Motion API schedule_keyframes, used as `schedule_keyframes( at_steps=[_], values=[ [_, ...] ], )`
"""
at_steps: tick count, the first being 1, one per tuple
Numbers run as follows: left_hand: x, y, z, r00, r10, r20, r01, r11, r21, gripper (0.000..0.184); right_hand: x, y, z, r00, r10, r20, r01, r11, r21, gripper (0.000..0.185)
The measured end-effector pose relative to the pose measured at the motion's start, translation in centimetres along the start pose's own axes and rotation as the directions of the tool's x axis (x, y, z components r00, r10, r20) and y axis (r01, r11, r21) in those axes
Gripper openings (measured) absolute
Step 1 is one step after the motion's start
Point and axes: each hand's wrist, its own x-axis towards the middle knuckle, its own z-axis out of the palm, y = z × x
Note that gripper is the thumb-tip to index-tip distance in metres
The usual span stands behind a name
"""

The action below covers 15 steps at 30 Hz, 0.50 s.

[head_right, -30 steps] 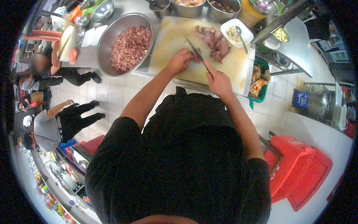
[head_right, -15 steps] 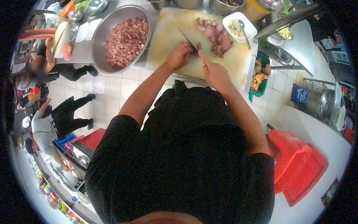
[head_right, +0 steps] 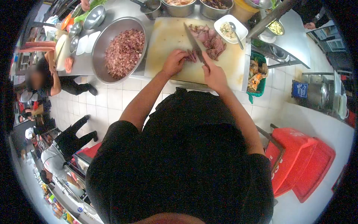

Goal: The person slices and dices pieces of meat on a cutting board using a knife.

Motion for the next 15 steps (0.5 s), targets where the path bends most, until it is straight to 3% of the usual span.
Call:
schedule_keyframes(
  at_steps=[2, 5, 9, 15],
  values=[
    [-0.2, 0.6, -0.1, 0.997, -0.032, -0.066, 0.028, 0.998, -0.057, 0.028, -0.3, -1.5, -2.4, 0.997, 0.073, 0.004, -0.072, 0.99, -0.118, 0.067],
    [-0.2, 0.2, -0.5, 0.995, -0.029, -0.095, 0.023, 0.998, -0.065, 0.037, 0.1, 0.1, -1.3, 0.995, 0.049, 0.09, -0.021, 0.958, -0.286, 0.066],
    [-0.9, 0.3, -1.7, 0.996, -0.015, -0.083, 0.011, 0.999, -0.051, 0.048, 0.1, -0.1, -0.2, 0.994, 0.01, 0.108, 0.017, 0.969, -0.248, 0.066],
    [0.4, -0.4, -2.8, 0.99, 0.085, 0.116, -0.083, 0.996, -0.024, 0.046, -0.7, 1.5, -1.2, 0.997, 0.067, 0.048, -0.064, 0.996, -0.061, 0.065]
  ],
)
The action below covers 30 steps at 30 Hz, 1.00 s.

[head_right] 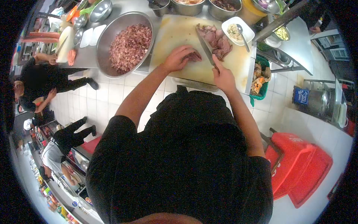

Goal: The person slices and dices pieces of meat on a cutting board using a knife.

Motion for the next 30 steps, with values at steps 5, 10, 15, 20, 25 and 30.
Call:
schedule_keyframes(
  at_steps=[5, 10, 15, 20, 25, 30],
  values=[
    [1.6, -2.2, 0.7, 0.979, 0.052, 0.199, -0.043, 0.998, -0.048, 0.046, -0.4, -0.4, -0.2, 0.996, 0.085, 0.023, -0.085, 0.996, 0.011, 0.063],
    [3.1, -0.9, 0.1, 0.949, 0.029, 0.313, 0.054, 0.966, -0.252, 0.047, -1.3, -0.7, -0.4, 0.999, 0.032, 0.018, -0.03, 0.996, -0.084, 0.064],
    [2.4, 0.8, 0.4, 0.969, -0.091, 0.231, 0.144, 0.964, -0.224, 0.041, -2.3, -1.1, 0.2, 1.0, 0.012, 0.008, -0.01, 0.976, -0.218, 0.066],
    [1.2, 1.6, 0.4, 0.984, -0.118, 0.136, 0.144, 0.969, -0.2, 0.04, -3.7, -2.1, 0.7, 0.998, 0.045, -0.043, -0.053, 0.977, -0.208, 0.066],
    [0.2, 1.4, -0.3, 0.953, -0.196, 0.229, 0.25, 0.939, -0.236, 0.045, -5.2, -2.9, 0.8, 0.988, 0.075, -0.138, -0.102, 0.974, -0.203, 0.066],
    [-0.4, 0.8, -0.9, 0.994, -0.018, 0.109, 0.035, 0.987, -0.157, 0.051, -5.7, -4.4, 2.9, 0.983, 0.106, -0.147, -0.146, 0.945, -0.291, 0.065]
  ],
)
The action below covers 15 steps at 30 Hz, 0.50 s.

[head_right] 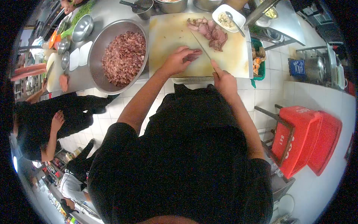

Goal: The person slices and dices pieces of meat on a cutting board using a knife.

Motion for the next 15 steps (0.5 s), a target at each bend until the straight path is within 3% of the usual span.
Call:
schedule_keyframes(
  at_steps=[3, 6, 9, 12, 15],
  values=[
    [0.1, 0.1, -0.1, 0.996, -0.077, 0.04, 0.08, 0.993, -0.084, 0.048, -0.1, -1.2, 0.6, 1.0, 0.001, -0.021, -0.001, 1.0, -0.005, 0.065],
    [0.5, 0.1, -0.3, 0.979, -0.148, 0.137, 0.182, 0.941, -0.284, 0.046, -0.2, -2.3, 0.7, 0.998, 0.058, -0.019, -0.057, 0.997, 0.043, 0.063],
    [0.7, 0.0, -0.4, 0.979, -0.124, 0.162, 0.155, 0.968, -0.195, 0.043, -0.1, -1.8, 1.0, 0.995, 0.092, -0.038, -0.086, 0.987, 0.138, 0.062],
    [0.6, -0.1, 0.1, 0.993, -0.026, 0.119, 0.031, 0.999, -0.04, 0.043, 0.1, -1.2, 0.7, 0.994, 0.105, -0.009, -0.103, 0.982, 0.16, 0.061],
    [0.0, 0.1, 0.9, 0.994, -0.068, 0.087, 0.076, 0.993, -0.094, 0.038, 0.5, -1.4, 0.3, 0.996, 0.093, 0.002, -0.093, 0.987, 0.13, 0.061]
  ],
)
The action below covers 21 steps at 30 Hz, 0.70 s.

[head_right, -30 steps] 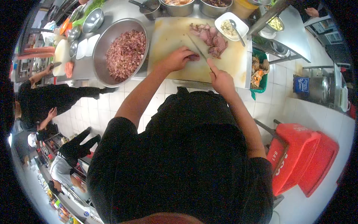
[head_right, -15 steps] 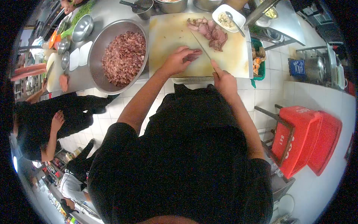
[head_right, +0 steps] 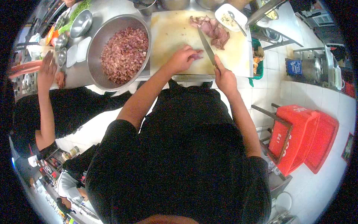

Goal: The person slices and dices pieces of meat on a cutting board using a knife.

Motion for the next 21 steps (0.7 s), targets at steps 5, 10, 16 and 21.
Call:
schedule_keyframes(
  at_steps=[5, 10, 16, 21],
  values=[
    [-0.3, 0.1, 0.7, 0.997, -0.07, -0.012, 0.07, 0.997, 0.018, 0.032, 1.5, -1.2, -0.4, 0.994, -0.103, -0.03, 0.104, 0.995, 0.002, 0.06],
    [-0.6, -0.1, 1.0, 0.998, -0.063, 0.006, 0.062, 0.994, 0.092, 0.033, 4.7, -3.4, -1.7, 0.988, -0.058, 0.144, 0.077, 0.988, -0.133, 0.058],
    [-0.8, 0.1, 0.9, 0.998, -0.04, -0.04, 0.043, 0.997, 0.066, 0.028, 7.0, -3.6, -3.1, 0.978, -0.105, 0.18, 0.112, 0.993, -0.031, 0.058],
    [-0.9, 0.0, 1.3, 0.995, -0.082, -0.055, 0.086, 0.993, 0.083, 0.027, 4.2, -2.3, 1.2, 0.99, 0.031, 0.14, -0.02, 0.997, -0.081, 0.066]
  ],
)
